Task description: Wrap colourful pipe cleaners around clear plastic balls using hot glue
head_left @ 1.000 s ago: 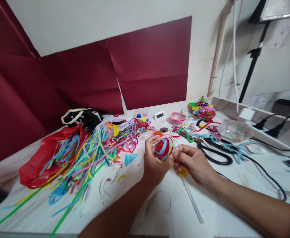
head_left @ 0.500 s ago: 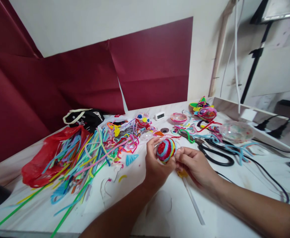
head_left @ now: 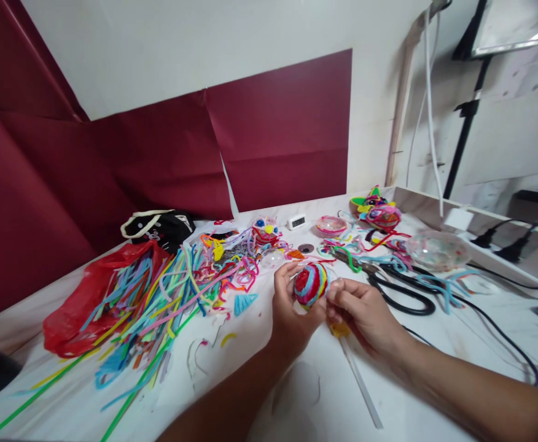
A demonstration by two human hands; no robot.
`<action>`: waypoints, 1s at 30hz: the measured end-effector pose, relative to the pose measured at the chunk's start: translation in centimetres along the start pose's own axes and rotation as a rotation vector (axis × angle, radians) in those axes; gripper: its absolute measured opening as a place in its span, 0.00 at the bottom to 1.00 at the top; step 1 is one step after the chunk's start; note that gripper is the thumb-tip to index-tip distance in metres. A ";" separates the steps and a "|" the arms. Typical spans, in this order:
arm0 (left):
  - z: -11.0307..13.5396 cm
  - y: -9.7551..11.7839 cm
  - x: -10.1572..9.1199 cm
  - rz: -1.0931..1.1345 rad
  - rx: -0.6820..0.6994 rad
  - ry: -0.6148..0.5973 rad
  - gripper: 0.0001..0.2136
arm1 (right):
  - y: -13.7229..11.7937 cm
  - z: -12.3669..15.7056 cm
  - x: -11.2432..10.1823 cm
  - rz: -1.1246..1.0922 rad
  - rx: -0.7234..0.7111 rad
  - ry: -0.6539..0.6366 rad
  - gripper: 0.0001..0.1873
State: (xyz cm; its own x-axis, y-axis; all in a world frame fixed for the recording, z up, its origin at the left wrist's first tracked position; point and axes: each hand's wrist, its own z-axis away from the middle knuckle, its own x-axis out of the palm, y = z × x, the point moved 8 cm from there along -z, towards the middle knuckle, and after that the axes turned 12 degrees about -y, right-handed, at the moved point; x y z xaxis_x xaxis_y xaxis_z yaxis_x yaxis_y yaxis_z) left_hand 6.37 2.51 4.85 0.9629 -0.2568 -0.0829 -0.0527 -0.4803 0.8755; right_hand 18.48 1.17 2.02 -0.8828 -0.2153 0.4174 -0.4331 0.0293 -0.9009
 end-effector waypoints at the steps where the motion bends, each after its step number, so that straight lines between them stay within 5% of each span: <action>1: 0.0 -0.1 0.0 0.000 -0.006 0.009 0.30 | 0.0 0.0 0.0 0.001 -0.002 0.002 0.07; 9: 0.1 -0.6 0.0 -0.017 -0.039 0.023 0.31 | 0.1 -0.2 -0.1 -0.006 0.004 0.012 0.07; 21: -0.5 -2.2 1.0 0.201 -0.058 -0.160 0.31 | -1.3 -0.5 -1.1 -0.054 -0.027 -0.003 0.08; 30: -0.6 -2.1 0.7 0.264 -0.022 -0.135 0.30 | -1.3 -0.5 -0.8 -0.100 -0.024 -0.023 0.09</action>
State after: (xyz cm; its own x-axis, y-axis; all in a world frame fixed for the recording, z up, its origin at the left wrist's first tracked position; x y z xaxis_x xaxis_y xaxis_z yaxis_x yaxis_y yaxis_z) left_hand 7.35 3.82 3.24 0.8728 -0.4802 0.0874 -0.2891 -0.3644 0.8852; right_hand 19.63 1.76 2.90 -0.8308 -0.2403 0.5020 -0.5233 0.0299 -0.8516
